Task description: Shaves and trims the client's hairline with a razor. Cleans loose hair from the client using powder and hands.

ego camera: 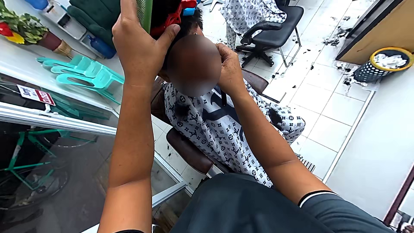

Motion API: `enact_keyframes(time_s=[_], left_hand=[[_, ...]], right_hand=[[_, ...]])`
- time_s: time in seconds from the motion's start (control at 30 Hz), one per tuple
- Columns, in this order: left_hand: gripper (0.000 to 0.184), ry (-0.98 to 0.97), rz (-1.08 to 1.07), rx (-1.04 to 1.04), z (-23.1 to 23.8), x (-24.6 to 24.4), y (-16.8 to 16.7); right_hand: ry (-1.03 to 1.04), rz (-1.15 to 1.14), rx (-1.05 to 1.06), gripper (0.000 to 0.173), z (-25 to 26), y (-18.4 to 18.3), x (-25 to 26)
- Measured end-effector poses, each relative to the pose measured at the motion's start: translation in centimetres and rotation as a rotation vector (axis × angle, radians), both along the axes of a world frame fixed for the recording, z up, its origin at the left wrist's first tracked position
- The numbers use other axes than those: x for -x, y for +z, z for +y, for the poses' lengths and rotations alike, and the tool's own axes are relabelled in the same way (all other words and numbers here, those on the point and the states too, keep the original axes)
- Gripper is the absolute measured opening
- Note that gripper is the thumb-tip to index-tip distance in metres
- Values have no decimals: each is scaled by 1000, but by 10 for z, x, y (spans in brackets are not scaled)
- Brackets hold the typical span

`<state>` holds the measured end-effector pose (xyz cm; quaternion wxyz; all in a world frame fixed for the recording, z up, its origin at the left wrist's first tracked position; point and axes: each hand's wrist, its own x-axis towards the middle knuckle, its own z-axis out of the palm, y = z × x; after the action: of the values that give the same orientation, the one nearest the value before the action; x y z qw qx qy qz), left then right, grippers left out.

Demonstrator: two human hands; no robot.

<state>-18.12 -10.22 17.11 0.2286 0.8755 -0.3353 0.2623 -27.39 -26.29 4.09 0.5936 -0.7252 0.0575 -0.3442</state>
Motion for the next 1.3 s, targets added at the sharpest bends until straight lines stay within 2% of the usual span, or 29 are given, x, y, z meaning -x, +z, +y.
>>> enact_keyframes(time_s=[0.17, 0.3, 0.47, 1.3], left_hand=[[85, 10, -5, -9, 0, -1, 1], [84, 3, 1, -3, 0, 0, 1], [84, 8, 22, -13, 0, 0, 1], [84, -10, 38, -1, 1, -4, 1]], right_hand=[[-28, -24, 84, 19, 8, -1, 2], [-60, -10, 46, 20, 11, -1, 2], [-105, -29, 121, 19, 20, -2, 4], [-237, -24, 172, 20, 43, -2, 4]])
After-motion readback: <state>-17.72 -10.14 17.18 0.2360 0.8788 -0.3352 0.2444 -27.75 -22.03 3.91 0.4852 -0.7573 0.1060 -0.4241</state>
